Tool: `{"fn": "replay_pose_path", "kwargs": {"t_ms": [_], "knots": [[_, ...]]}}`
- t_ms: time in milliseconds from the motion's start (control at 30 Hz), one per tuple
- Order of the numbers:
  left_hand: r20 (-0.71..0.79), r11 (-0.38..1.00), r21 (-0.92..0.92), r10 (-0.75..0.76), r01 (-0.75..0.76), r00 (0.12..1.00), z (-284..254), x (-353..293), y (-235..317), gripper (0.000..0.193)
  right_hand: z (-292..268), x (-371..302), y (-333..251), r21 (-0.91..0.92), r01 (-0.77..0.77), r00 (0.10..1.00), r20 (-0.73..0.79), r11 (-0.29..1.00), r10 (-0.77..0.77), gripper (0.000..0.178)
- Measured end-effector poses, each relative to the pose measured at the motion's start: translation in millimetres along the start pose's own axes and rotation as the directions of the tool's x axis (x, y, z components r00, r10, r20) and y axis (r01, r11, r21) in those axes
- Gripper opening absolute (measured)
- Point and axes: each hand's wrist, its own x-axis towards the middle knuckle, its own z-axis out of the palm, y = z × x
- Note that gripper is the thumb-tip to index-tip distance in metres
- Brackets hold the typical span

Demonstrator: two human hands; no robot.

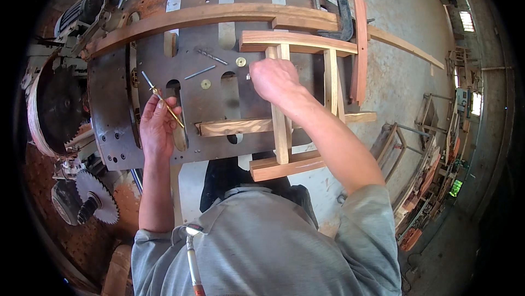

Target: The person assembles a wooden chair frame on a workbench, inserting brass dowels and tightening screws with a screwdriver. They handle wooden slats, dowels, and screws, and use a clamp to secure the frame during assembly.

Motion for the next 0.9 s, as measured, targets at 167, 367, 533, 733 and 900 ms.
{"fn": "replay_pose_path", "kwargs": {"t_ms": [167,367,533,733,900], "knots": [[0.025,0.999,-0.039,-0.013,0.014,1.000,4,0,8,0.036,-13,9,16,0.124,-0.055,0.993,-0.097,0.991,0.067,0.021],[0.049,0.999,0.009,-0.051,0.051,0.998,4,0,5,0.042,-8,0,11,0.010,-0.018,0.997,-0.079,1.000,0.019,0.019],[0.067,0.996,-0.013,-0.083,0.084,0.994,9,-2,2,0.044,9,-2,-19,-0.037,0.073,0.997,-0.020,0.997,-0.074,0.019],[0.094,0.993,-0.022,-0.113,0.116,0.989,8,-2,5,0.036,11,5,-26,-0.126,0.060,0.998,0.002,0.990,-0.060,0.020],[0.087,0.991,-0.023,-0.126,0.128,0.988,7,-2,3,0.032,13,6,-28,-0.127,0.083,0.996,-0.001,0.988,-0.084,0.019]]}}
